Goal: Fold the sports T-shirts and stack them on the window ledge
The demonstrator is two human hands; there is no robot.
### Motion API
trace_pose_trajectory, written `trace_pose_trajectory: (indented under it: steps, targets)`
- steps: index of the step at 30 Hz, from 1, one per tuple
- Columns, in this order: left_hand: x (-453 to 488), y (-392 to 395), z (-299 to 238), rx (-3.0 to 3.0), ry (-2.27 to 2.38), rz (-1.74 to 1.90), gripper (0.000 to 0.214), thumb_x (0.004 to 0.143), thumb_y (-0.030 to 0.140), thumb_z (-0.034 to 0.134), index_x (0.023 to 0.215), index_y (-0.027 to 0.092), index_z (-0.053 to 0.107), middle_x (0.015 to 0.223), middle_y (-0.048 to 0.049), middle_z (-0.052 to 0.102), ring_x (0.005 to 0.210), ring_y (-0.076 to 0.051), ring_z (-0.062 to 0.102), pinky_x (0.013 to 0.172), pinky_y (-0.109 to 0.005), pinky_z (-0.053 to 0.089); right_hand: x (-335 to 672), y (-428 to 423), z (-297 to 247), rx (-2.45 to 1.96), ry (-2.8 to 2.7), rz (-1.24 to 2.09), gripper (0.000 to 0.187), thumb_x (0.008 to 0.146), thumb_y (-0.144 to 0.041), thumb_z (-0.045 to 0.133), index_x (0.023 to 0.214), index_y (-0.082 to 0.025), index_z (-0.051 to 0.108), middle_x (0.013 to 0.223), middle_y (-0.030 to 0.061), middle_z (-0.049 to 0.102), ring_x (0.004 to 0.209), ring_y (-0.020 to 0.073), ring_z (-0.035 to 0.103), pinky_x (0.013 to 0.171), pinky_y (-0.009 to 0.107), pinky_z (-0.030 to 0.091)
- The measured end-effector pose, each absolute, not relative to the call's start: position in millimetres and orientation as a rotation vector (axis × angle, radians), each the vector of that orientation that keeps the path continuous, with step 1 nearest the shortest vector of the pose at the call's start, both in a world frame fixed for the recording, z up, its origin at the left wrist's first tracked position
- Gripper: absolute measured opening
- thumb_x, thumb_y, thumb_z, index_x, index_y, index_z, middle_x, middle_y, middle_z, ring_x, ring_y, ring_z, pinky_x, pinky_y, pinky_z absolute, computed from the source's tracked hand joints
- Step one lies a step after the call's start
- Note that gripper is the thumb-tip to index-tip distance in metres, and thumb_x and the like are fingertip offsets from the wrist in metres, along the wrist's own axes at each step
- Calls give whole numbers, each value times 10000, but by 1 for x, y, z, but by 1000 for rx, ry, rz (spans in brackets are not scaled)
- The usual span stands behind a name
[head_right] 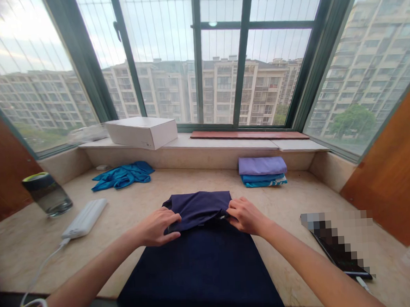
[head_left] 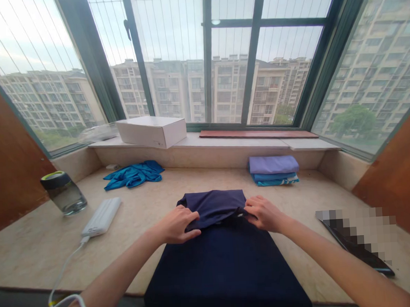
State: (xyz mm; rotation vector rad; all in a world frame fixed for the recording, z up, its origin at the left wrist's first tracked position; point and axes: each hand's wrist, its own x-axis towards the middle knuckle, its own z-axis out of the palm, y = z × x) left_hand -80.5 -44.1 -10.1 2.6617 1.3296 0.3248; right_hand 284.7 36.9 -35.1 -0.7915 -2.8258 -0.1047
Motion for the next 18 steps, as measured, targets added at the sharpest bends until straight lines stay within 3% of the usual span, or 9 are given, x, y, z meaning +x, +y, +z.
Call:
trace_pose_trajectory:
  steps: [4,8,10,13,16,18]
  targets:
    - [-85,-15,-16,2471,1499,500,328,992,413,465,1218,299,674,1107,-51,764,1031,-266,702,953,-347,480,292,47,-31,-703,-2863,132,343,991,-484,532,904,-264,780,903,57,715,866,227,648,869,379,454]
    - [-88,31,-27,2367,1816,526,399,884,289,585,1266,208,671,1335,-145,676,1279,-332,592,1088,-412,420,274,80,-38,-1021,-2627,243,313,980,-414,552,1137,-238,758,1202,102,717,1153,276,637,1035,400,449]
    - [-90,47,-31,2330,1867,472,404,813,253,647,1209,195,703,1266,-164,710,1216,-353,634,1032,-420,470,261,97,-46,-1138,-2570,290,387,927,-352,625,1274,-198,697,1333,131,670,1257,302,597,1097,423,422]
    - [-92,56,-30,2314,1892,393,257,740,230,718,993,226,758,1064,-121,774,1039,-329,710,888,-369,541,247,115,-57,-1186,-2567,335,497,845,-300,713,1325,-178,664,1343,137,673,1249,313,616,1081,427,447]
    - [-91,56,-20,2349,1908,367,101,716,202,751,814,225,741,917,-82,767,960,-304,715,833,-341,544,244,125,-57,-1215,-2540,355,467,784,-260,759,1245,-204,712,1228,106,734,1139,299,677,991,392,504]
    - [-89,58,-5,2395,1917,419,60,769,198,725,827,210,733,949,-84,746,986,-291,698,859,-344,531,248,132,-47,-1221,-2505,346,338,768,-230,758,1106,-215,763,1083,78,765,1026,274,705,913,357,526]
